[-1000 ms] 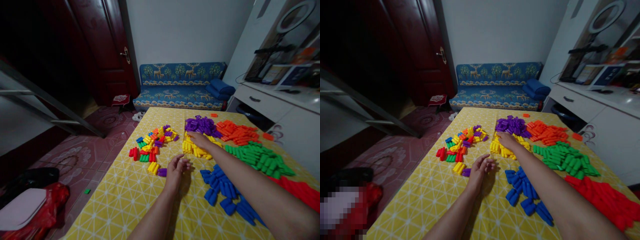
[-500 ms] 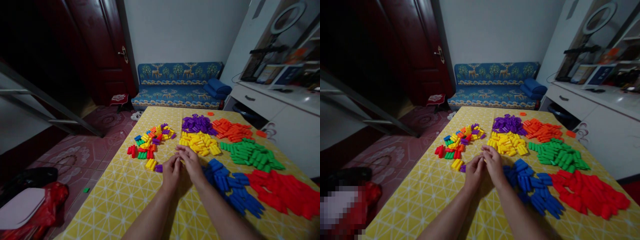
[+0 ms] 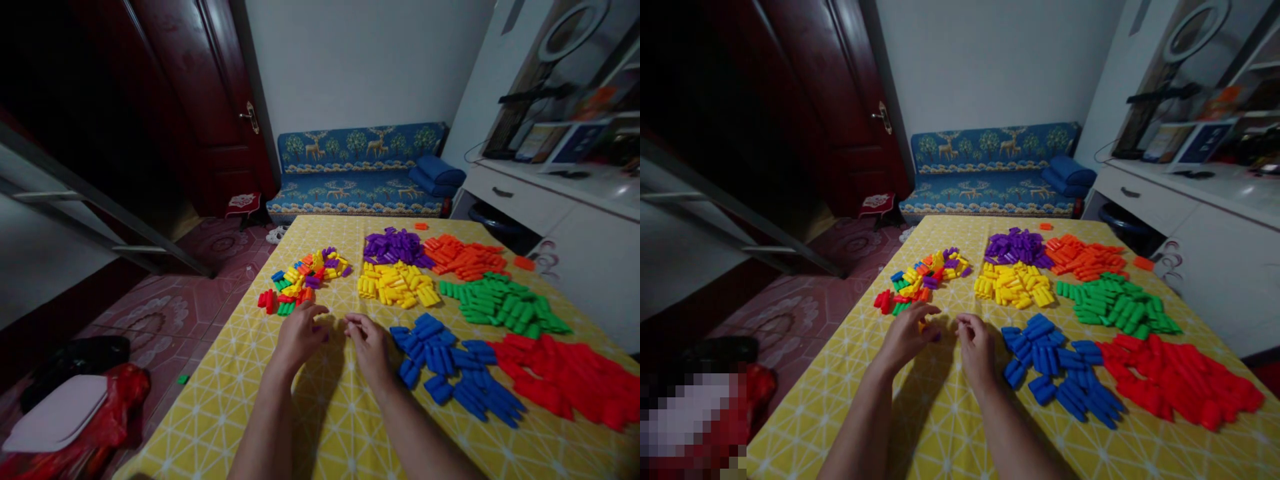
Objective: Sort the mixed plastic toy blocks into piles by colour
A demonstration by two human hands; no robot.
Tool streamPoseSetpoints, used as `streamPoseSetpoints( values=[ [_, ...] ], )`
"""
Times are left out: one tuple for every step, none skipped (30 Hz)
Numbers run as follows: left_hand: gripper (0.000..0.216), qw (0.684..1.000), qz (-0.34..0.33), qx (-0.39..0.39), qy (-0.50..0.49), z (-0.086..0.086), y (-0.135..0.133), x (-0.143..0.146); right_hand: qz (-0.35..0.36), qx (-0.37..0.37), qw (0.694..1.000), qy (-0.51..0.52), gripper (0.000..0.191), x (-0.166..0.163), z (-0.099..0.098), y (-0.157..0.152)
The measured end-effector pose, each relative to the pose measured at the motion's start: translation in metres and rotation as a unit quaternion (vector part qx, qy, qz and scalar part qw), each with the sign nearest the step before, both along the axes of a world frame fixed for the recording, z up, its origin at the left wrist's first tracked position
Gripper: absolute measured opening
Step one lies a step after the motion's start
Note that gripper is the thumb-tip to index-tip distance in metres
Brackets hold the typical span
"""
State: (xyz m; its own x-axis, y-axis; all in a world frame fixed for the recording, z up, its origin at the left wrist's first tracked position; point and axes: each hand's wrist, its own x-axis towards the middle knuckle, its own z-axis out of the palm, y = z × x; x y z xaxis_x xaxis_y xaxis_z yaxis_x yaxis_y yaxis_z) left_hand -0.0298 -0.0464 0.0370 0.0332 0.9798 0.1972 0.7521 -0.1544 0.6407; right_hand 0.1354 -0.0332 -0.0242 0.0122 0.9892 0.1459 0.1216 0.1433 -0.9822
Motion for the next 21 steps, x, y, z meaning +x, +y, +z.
streamPoseSetpoints(
  values=[
    [0.035,0.999,-0.018,-0.018,0.028,0.0,-0.002,-0.002,-0.001,-0.002,1.0,0.004,0.021,0.0,-0.001,0.0],
    [0.036,0.998,-0.031,-0.03,0.054,-0.001,-0.003,-0.003,-0.001,-0.001,1.0,0.008,0.021,0.0,-0.001,0.001],
    [0.037,0.995,-0.04,-0.036,0.079,-0.003,-0.004,-0.004,0.001,0.002,1.0,0.009,0.021,0.0,-0.002,0.001],
    [0.039,0.993,-0.044,-0.04,0.1,-0.004,-0.004,-0.004,0.004,0.005,1.0,0.009,0.021,0.0,-0.003,0.001],
    [0.04,0.991,-0.046,-0.042,0.116,-0.005,-0.004,-0.003,0.006,0.007,1.0,0.007,0.021,0.0,-0.003,0.001],
    [0.04,0.99,-0.045,-0.043,0.129,-0.006,-0.004,-0.003,0.006,0.008,1.0,0.005,0.021,0.0,-0.003,0.002],
    [0.039,0.989,-0.042,-0.043,0.137,-0.006,-0.004,-0.002,0.005,0.007,1.0,0.004,0.021,0.0,-0.003,0.002],
    [0.037,0.988,-0.039,-0.043,0.141,-0.006,-0.003,-0.001,0.004,0.004,1.0,0.004,0.021,-0.001,-0.003,0.002],
    [0.034,0.989,-0.035,-0.043,0.139,-0.005,-0.003,0.0,0.003,0.003,1.0,0.005,0.02,-0.001,-0.003,0.002],
    [0.032,0.991,-0.03,-0.041,0.127,-0.005,-0.002,0.001,0.003,0.003,1.0,0.006,0.02,-0.001,-0.002,0.002],
    [0.032,0.993,-0.025,-0.037,0.106,-0.004,-0.002,0.002,0.002,0.004,1.0,0.008,0.02,-0.001,-0.002,0.002],
    [0.032,0.996,-0.02,-0.033,0.076,-0.004,-0.001,0.003,0.001,0.004,1.0,0.01,0.02,-0.001,-0.001,0.001],
    [0.033,0.999,-0.015,-0.027,0.039,-0.004,-0.001,0.004,0.0,0.003,1.0,0.012,0.021,-0.001,-0.001,0.001],
    [0.034,1.0,-0.009,-0.022,-0.001,-0.004,0.0,0.005,-0.001,0.003,1.0,0.015,0.021,-0.001,-0.001,0.001],
    [0.033,0.999,0.002,-0.02,-0.044,-0.005,0.001,0.007,-0.003,0.005,1.0,0.016,0.021,-0.001,0.0,0.001],
    [0.032,0.996,0.016,-0.023,-0.088,-0.005,0.003,0.009,-0.005,0.009,1.0,0.016,0.021,0.0,0.0,0.001],
    [0.031,0.99,0.033,-0.033,-0.135,-0.006,0.007,0.01,-0.007,0.014,1.0,0.014,0.021,0.0,0.0,0.001],
    [0.031,0.98,0.049,-0.052,-0.188,-0.006,0.011,0.013,-0.011,0.018,1.0,0.012,0.02,0.0,0.0,0.001],
    [0.032,0.966,0.061,-0.076,-0.241,-0.005,0.018,0.015,-0.015,0.021,1.0,0.012,0.02,-0.001,0.0,0.001],
    [0.033,0.949,0.065,-0.101,-0.292,-0.004,0.026,0.018,-0.019,0.019,1.0,0.011,0.021,-0.001,-0.001,0.001],
    [0.035,0.931,0.061,-0.125,-0.338,-0.001,0.036,0.021,-0.021,0.015,1.0,0.01,0.021,-0.001,-0.001,0.001]
  ],
)
